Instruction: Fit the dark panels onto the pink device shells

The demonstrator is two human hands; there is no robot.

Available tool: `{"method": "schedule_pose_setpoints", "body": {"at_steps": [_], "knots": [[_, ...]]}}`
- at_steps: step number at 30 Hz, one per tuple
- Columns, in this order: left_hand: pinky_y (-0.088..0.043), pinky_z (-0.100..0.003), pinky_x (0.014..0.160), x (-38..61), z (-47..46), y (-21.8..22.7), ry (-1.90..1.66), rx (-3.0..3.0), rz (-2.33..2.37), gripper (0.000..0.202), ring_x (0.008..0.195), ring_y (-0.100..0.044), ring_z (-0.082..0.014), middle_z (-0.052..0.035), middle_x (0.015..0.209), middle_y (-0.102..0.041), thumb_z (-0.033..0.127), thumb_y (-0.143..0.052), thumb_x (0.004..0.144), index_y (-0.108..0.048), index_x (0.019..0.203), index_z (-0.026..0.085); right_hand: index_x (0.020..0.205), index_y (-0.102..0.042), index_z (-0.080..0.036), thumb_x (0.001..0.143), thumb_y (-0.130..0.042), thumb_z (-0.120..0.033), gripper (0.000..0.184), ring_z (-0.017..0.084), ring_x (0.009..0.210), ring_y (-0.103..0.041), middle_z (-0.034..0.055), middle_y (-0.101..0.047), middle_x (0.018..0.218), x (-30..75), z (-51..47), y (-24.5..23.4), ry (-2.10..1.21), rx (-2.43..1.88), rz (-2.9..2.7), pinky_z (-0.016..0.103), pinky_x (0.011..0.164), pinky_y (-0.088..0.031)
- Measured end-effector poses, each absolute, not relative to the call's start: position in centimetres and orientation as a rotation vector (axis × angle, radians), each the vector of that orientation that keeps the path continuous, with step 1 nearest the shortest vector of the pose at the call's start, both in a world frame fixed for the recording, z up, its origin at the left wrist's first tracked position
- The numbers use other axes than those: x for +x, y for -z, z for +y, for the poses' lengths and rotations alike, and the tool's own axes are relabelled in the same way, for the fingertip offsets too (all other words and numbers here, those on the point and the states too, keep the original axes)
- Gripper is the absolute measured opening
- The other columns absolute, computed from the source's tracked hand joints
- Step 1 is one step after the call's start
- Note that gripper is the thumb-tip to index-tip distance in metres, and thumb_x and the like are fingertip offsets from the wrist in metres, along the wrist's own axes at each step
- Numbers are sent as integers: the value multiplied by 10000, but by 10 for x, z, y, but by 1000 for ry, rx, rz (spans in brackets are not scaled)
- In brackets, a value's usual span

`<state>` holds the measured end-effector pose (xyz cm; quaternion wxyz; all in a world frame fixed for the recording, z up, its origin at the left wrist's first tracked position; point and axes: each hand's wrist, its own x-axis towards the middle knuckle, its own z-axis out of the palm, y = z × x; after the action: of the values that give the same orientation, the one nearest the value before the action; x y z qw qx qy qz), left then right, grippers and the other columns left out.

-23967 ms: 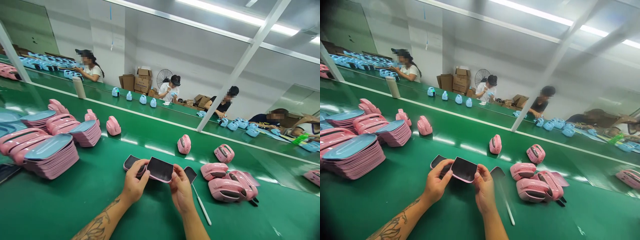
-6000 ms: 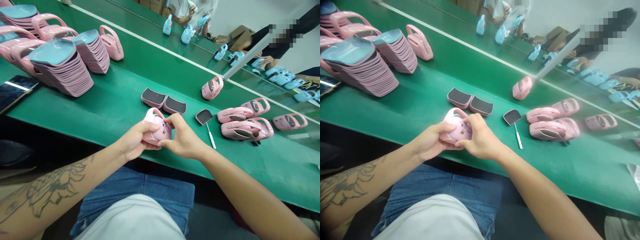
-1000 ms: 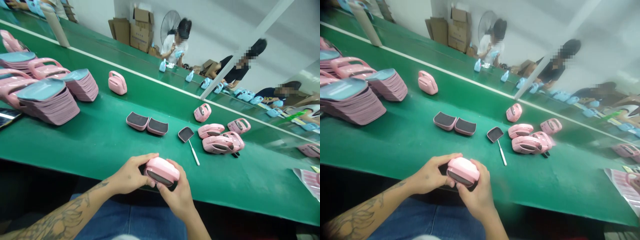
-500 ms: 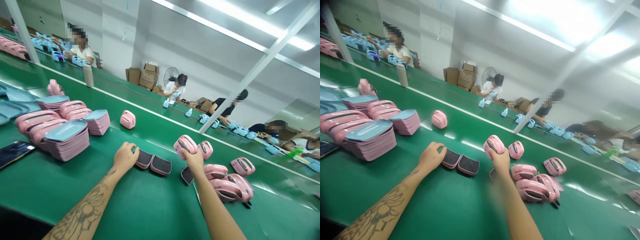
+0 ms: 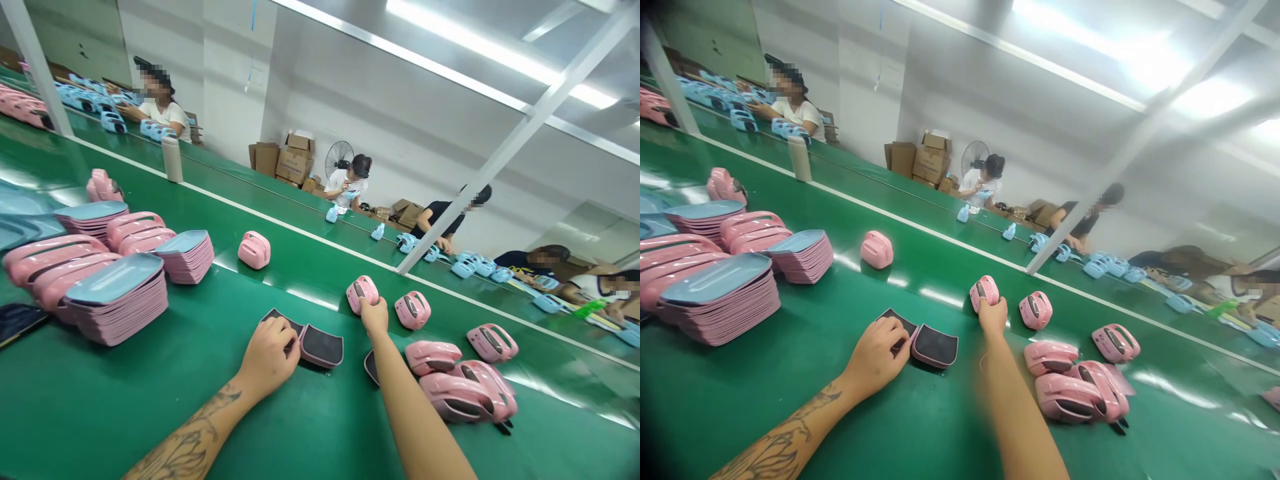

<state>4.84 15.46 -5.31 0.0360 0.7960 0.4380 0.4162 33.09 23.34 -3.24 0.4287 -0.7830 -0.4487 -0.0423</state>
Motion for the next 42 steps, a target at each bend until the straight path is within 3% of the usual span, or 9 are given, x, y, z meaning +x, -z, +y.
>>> {"method": "schedule_pose_setpoints", "body": {"at_steps": [4, 12, 21, 25, 28, 30, 35, 38, 42], "knots": [[-438, -358, 752, 49, 159, 55, -1366, 2280, 1376, 197, 766, -558, -210, -23, 770, -604, 141, -555, 898, -544, 714, 212, 1314, -627, -180, 1013, -663, -370, 358, 247, 1104, -689, 103, -657, 1320, 313, 190, 20, -19, -1821, -1084, 460, 934, -601], [-451, -367, 735, 47, 165, 53, -1504, 2030, 1471, 202, 771, -581, -234, -28, 795, -613, 296, -487, 956, -543, 771, 237, 985, -752, -212, 994, -519, -336, 265, 194, 845, -738, 53, -777, 930, 218, 84, 21, -228, -1391, -1404, 300, 771, -604], [-454, -375, 767, 43, 154, 54, -1445, 2049, 1497, 217, 811, -620, -242, -32, 813, -661, 340, -487, 973, -580, 807, 235, 1078, -758, -192, 947, -588, -241, 220, 195, 784, -766, 70, -808, 957, 197, 77, 38, -476, -1279, -1472, 275, 709, -624], [-421, -376, 753, 47, 149, 53, -1368, 2121, 1525, 195, 754, -610, -233, -22, 763, -660, 304, -497, 948, -573, 782, 237, 1284, -699, -214, 929, -552, -165, 388, 228, 1031, -773, 100, -769, 1241, 201, 78, 42, -472, -1226, -1557, 314, 816, -660], [-409, -378, 761, 50, 147, 51, -1331, 2138, 1494, 229, 746, -608, -229, -15, 755, -660, 331, -488, 962, -583, 776, 235, 1577, -443, -265, 912, -510, -81, 693, 235, 1421, -573, 78, -545, 1584, 205, 79, 42, -413, -1157, -1808, 392, 1085, -584], [-405, -381, 771, 51, 146, 50, -1321, 2112, 1492, 262, 763, -609, -233, -14, 754, -661, 361, -483, 970, -581, 763, 234, 1635, -327, -263, 908, -505, -58, 776, 216, 1501, -476, 64, -455, 1650, 206, 78, 42, -374, -1157, -1931, 413, 1188, -494], [-412, -376, 775, 52, 143, 44, -1282, 1980, 1497, 301, 752, -594, -225, -11, 739, -654, 418, -489, 951, -574, 730, 232, 1629, -325, -173, 901, -492, -69, 754, 239, 1460, -529, 101, -434, 1659, 204, 77, 37, -221, -1266, -2084, 401, 1143, -533], [-416, -372, 755, 51, 142, 41, -1254, 1911, 1502, 296, 715, -576, -220, -6, 699, -631, 418, -487, 915, -554, 693, 233, 1604, -377, -151, 893, -485, -86, 722, 275, 1265, -682, 120, -464, 1639, 201, 76, 34, -94, -1365, -2163, 399, 969, -618], [-418, -369, 755, 51, 143, 40, -1246, 1862, 1503, 294, 707, -566, -217, -4, 670, -618, 403, -480, 887, -528, 652, 233, 1604, -373, -152, 891, -495, -114, 725, 261, 1022, -744, 125, -490, 1621, 198, 75, 33, 54, -1439, -2224, 381, 791, -599]]}}
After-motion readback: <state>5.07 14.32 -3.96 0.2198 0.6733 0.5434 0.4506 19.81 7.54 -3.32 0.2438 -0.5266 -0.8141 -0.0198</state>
